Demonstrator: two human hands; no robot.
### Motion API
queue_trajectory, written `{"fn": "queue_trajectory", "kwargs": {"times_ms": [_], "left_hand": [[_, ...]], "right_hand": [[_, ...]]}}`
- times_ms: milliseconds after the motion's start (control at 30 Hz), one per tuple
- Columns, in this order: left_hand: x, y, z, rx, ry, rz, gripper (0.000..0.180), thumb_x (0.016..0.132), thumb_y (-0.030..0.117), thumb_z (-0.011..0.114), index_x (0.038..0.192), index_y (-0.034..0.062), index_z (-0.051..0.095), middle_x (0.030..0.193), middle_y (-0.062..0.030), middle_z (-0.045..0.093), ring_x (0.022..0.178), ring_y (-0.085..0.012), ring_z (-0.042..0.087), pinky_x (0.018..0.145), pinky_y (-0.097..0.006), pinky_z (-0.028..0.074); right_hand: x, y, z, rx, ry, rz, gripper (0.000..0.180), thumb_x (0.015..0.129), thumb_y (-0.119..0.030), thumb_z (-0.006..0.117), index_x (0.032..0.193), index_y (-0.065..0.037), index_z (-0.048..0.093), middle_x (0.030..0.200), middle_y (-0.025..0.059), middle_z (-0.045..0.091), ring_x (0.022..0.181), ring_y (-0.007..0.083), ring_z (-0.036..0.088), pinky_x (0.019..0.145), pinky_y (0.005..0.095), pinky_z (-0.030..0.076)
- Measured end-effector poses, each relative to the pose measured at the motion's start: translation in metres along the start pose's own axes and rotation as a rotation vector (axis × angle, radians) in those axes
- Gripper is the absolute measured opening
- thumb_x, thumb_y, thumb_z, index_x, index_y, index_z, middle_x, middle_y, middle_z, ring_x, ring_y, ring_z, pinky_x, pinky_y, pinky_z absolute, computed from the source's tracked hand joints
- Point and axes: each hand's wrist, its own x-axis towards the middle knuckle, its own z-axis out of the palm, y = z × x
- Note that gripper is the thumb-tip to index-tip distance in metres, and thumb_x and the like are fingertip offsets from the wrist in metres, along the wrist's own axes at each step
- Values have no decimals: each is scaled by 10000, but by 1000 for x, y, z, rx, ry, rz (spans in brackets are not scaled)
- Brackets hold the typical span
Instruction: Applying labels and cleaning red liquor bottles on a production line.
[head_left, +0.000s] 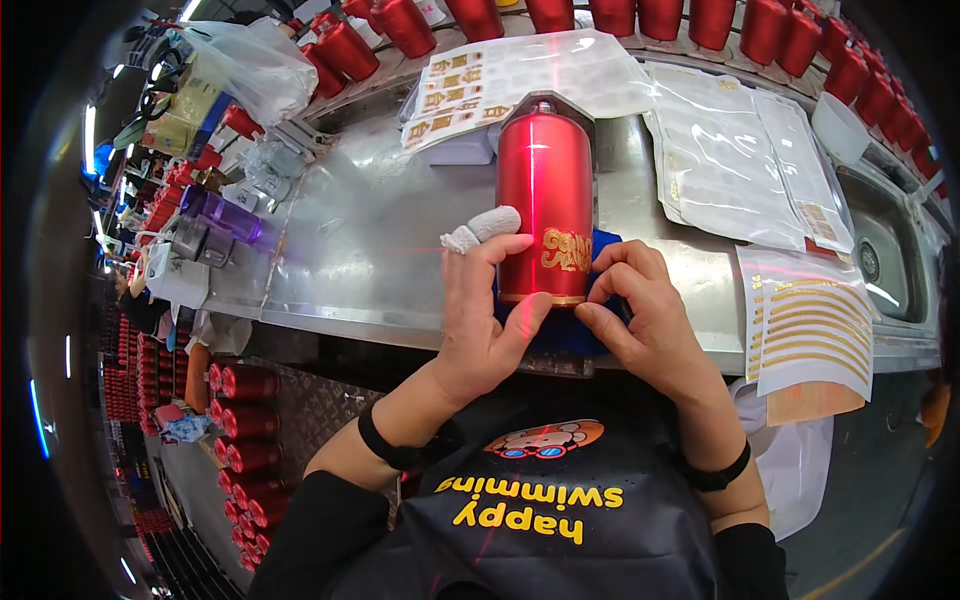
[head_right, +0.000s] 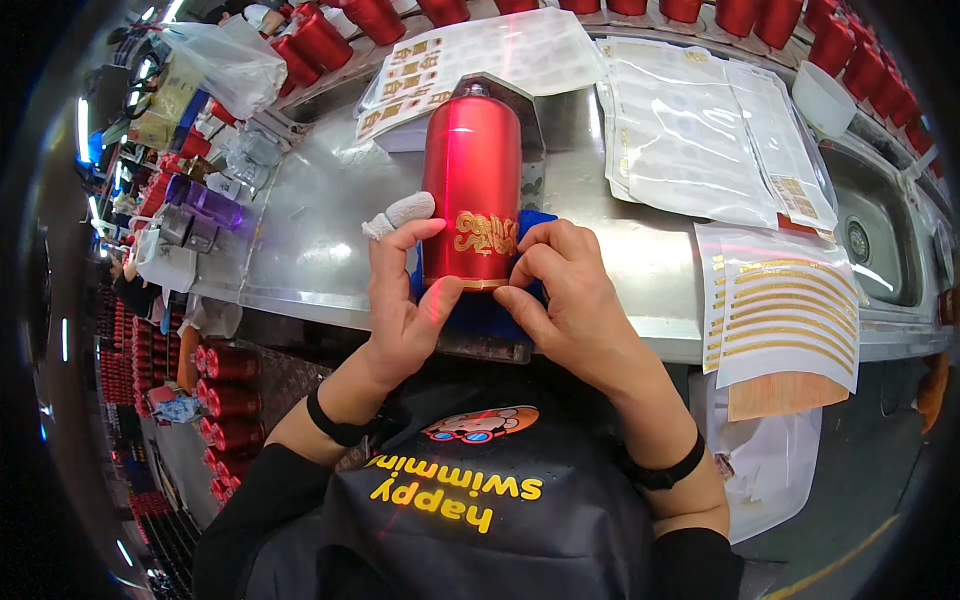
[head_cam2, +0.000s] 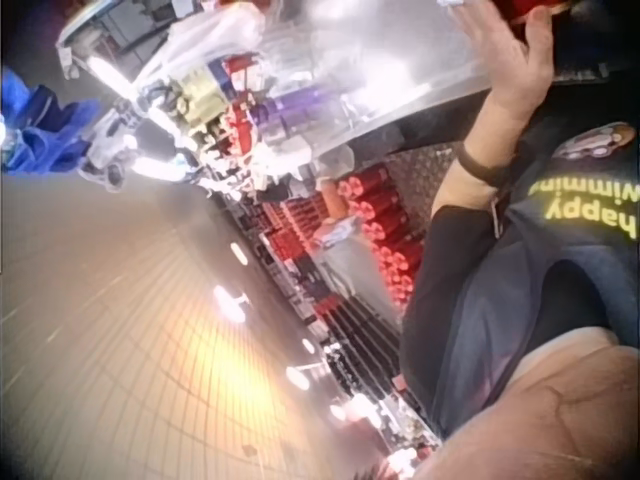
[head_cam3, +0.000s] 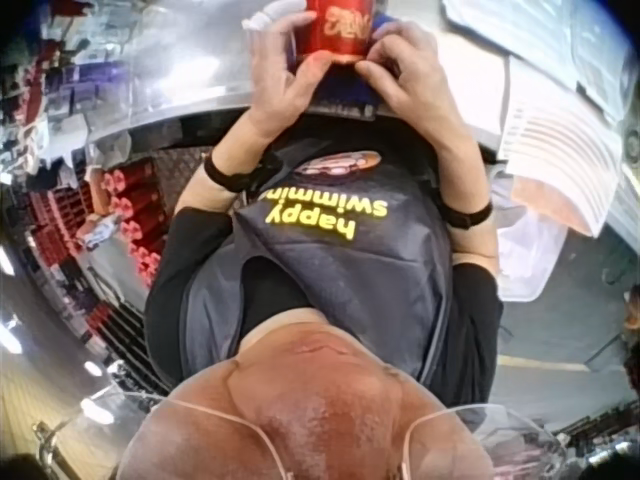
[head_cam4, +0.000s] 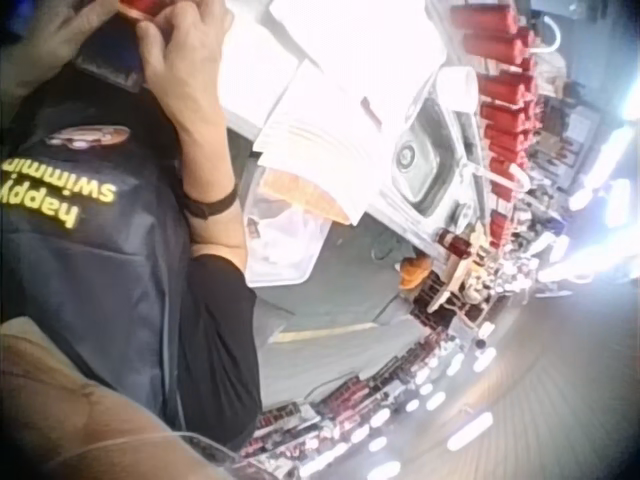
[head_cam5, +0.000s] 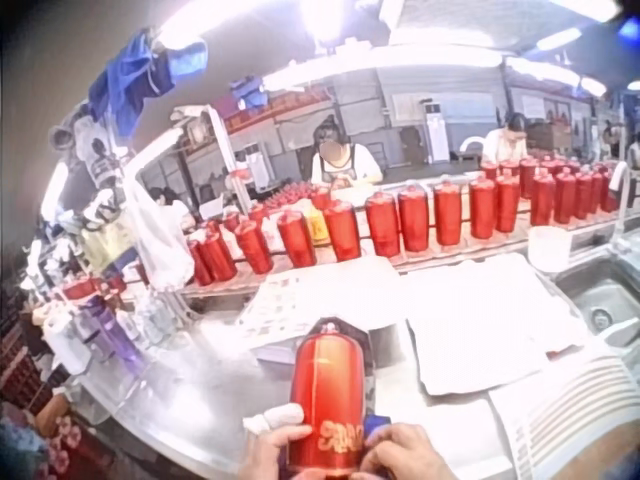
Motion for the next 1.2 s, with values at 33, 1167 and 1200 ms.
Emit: {"fn": "queue_trajectory", "kwargs": {"times_ms": [33, 1167, 1200], "left_hand": [[1, 1, 3, 47, 21, 0, 454, 829, 148, 700, 1229, 31, 520, 1286, -206, 495, 1156, -368, 455, 1011, -434, 326], [1, 5, 16, 154, 73, 7, 498, 815, 149, 721, 1232, 31, 475, 1251, -200, 471, 1139, -352, 428, 994, -433, 319], [1, 5, 16, 146, 83, 9, 498, 815, 149, 721, 1232, 31, 475, 1251, -200, 471, 1139, -352, 428, 994, -433, 319]], "right_hand": [[0, 0, 1, 0, 3, -10, 181, 790, -95, 734, 834, -34, 569, 1053, 125, 546, 1030, 293, 511, 904, 366, 409], [0, 2, 6, 9, 38, -7, 237, 816, -171, 754, 799, -21, 572, 1016, 147, 520, 984, 324, 484, 860, 395, 421], [0, 2, 6, 9, 38, -7, 236, 816, -170, 753, 801, -21, 572, 1016, 147, 520, 982, 323, 484, 857, 395, 421]]}}
